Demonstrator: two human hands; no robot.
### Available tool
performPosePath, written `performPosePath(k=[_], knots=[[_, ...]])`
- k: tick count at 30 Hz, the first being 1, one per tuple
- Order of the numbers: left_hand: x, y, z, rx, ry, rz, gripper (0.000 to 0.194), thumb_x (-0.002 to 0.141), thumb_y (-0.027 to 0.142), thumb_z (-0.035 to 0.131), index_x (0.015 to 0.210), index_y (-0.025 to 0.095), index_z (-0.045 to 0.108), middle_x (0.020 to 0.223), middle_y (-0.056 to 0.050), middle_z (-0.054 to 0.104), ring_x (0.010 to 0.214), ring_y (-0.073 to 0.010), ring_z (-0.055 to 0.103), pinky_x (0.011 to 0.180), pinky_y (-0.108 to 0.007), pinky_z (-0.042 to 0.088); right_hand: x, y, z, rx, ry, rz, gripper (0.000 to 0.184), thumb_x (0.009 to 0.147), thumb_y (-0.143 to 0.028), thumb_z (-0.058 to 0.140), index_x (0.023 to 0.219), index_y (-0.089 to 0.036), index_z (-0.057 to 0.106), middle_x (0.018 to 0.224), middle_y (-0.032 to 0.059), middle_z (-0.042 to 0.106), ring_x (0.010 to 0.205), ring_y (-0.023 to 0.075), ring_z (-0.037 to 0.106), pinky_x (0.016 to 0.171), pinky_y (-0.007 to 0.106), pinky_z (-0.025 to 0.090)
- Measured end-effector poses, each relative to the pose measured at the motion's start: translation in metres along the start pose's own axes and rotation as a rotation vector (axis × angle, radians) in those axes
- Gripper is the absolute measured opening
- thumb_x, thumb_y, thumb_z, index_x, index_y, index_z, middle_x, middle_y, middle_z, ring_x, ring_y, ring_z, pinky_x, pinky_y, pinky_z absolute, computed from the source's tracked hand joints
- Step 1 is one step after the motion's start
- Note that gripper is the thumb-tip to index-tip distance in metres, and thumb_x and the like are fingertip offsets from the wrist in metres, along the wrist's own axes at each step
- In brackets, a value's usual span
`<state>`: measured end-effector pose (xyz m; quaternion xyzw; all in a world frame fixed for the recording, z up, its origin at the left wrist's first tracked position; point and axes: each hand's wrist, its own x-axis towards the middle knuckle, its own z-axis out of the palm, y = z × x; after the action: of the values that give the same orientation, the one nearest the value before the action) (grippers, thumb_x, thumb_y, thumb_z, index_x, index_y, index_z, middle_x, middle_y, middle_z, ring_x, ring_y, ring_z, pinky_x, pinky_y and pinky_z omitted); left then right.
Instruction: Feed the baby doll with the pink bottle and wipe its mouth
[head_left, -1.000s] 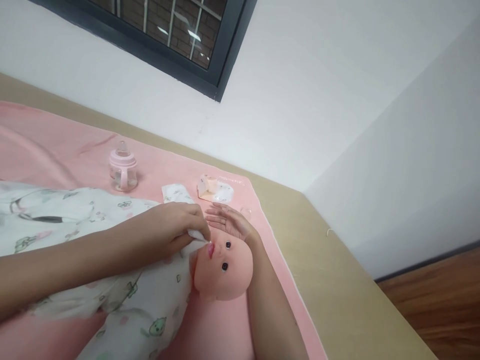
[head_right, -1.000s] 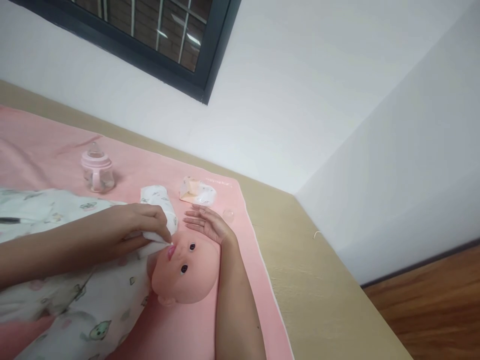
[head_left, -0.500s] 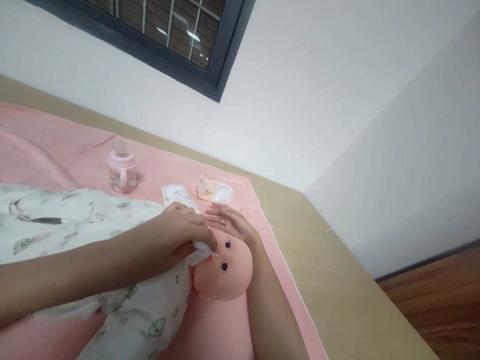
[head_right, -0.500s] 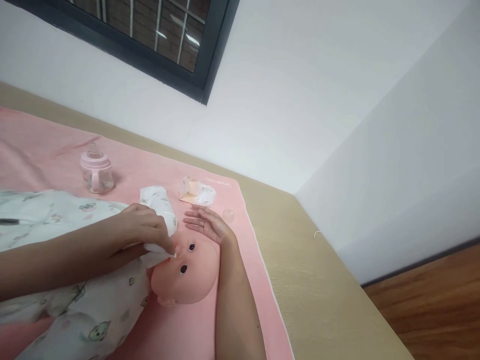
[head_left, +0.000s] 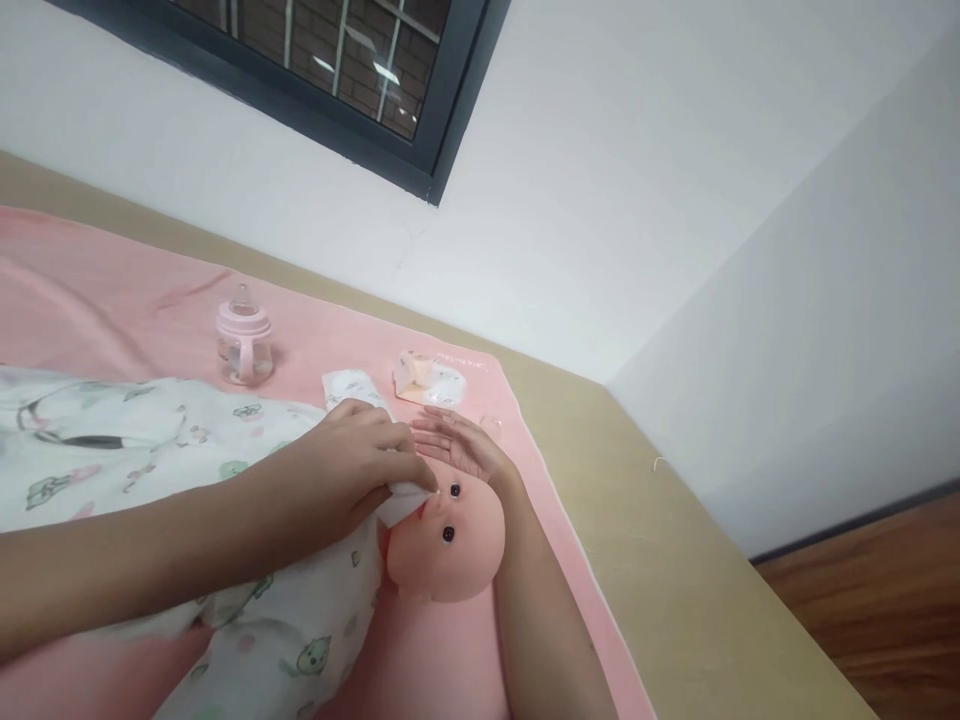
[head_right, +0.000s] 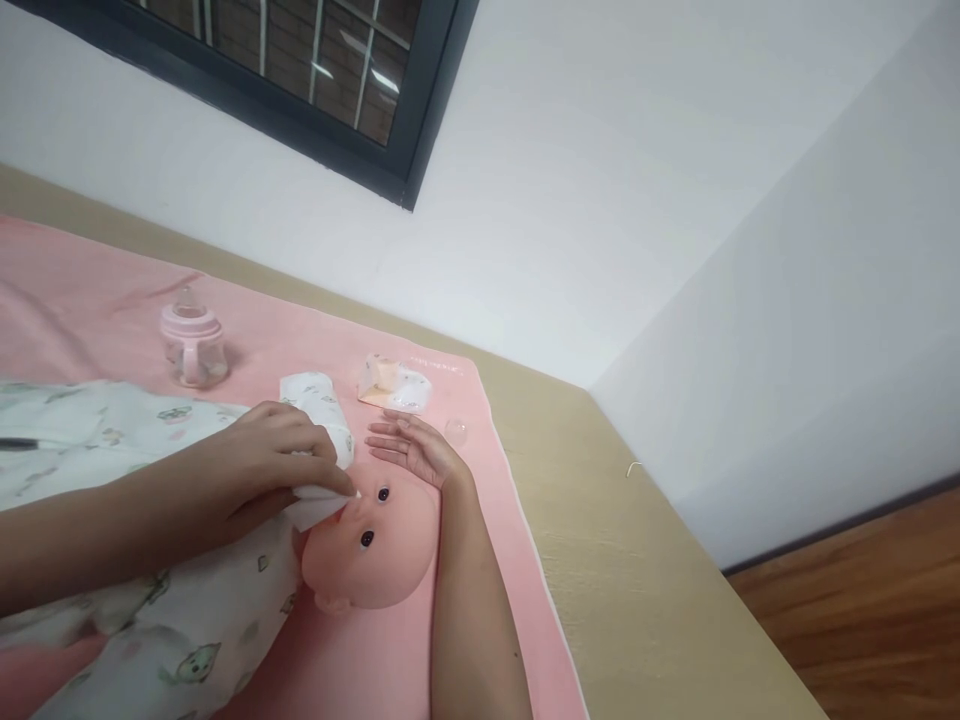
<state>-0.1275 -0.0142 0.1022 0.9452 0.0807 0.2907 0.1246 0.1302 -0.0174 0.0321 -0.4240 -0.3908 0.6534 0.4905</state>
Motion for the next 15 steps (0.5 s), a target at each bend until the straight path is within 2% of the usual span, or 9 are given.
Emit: performPosePath(k=[4, 8, 12, 15], knots=[[0.001, 0.001, -0.002, -0.012, -0.031, -0.02, 0.046, 0.081, 0.006, 0.031, 0.092, 0.031, 0.067, 0.082, 0.002, 0.065, 0.076, -0.0184, 0.052, 0.076, -0.033, 0.033, 0.0, 0.0, 0.0, -0.008, 0.009, 0.002, 0.036, 0.083, -0.031, 0.063, 0.117, -0.018, 0.057, 0.115, 0.0088, 0.067, 0.1, 0.0196, 0.067, 0.103, 0.042, 0.045], [0.007, 0.002, -0.018, -0.039, -0.085, -0.086, 0.041, 0.083, 0.012, 0.033, 0.097, 0.03, 0.067, 0.087, 0.003, 0.07, 0.08, -0.0187, 0.059, 0.08, -0.032, 0.038, 0.0, 0.0, 0.0, -0.036, 0.014, 0.007, 0.037, 0.081, -0.032, 0.065, 0.116, -0.019, 0.058, 0.118, 0.0092, 0.066, 0.104, 0.0203, 0.065, 0.102, 0.042, 0.045], [0.011, -0.009, -0.036, -0.079, -0.066, -0.293, 0.032, 0.09, 0.036, 0.04, 0.111, 0.031, 0.063, 0.099, 0.002, 0.071, 0.088, -0.0226, 0.063, 0.075, -0.029, 0.044, -0.005, -0.013, 0.007, -0.12, -0.026, -0.056, 0.03, 0.08, -0.035, 0.067, 0.107, -0.021, 0.063, 0.117, 0.008, 0.066, 0.107, 0.021, 0.064, 0.102, 0.042, 0.045], [0.012, -0.017, -0.043, -0.133, -0.03, -0.427, 0.042, 0.088, 0.054, 0.043, 0.122, 0.033, 0.057, 0.116, 0.002, 0.066, 0.098, -0.0251, 0.063, 0.08, -0.03, 0.047, -0.015, -0.036, 0.021, -0.256, -0.113, -0.137, 0.024, 0.079, -0.037, 0.069, 0.097, -0.022, 0.067, 0.125, 0.007, 0.061, 0.114, 0.022, 0.06, 0.104, 0.044, 0.043]])
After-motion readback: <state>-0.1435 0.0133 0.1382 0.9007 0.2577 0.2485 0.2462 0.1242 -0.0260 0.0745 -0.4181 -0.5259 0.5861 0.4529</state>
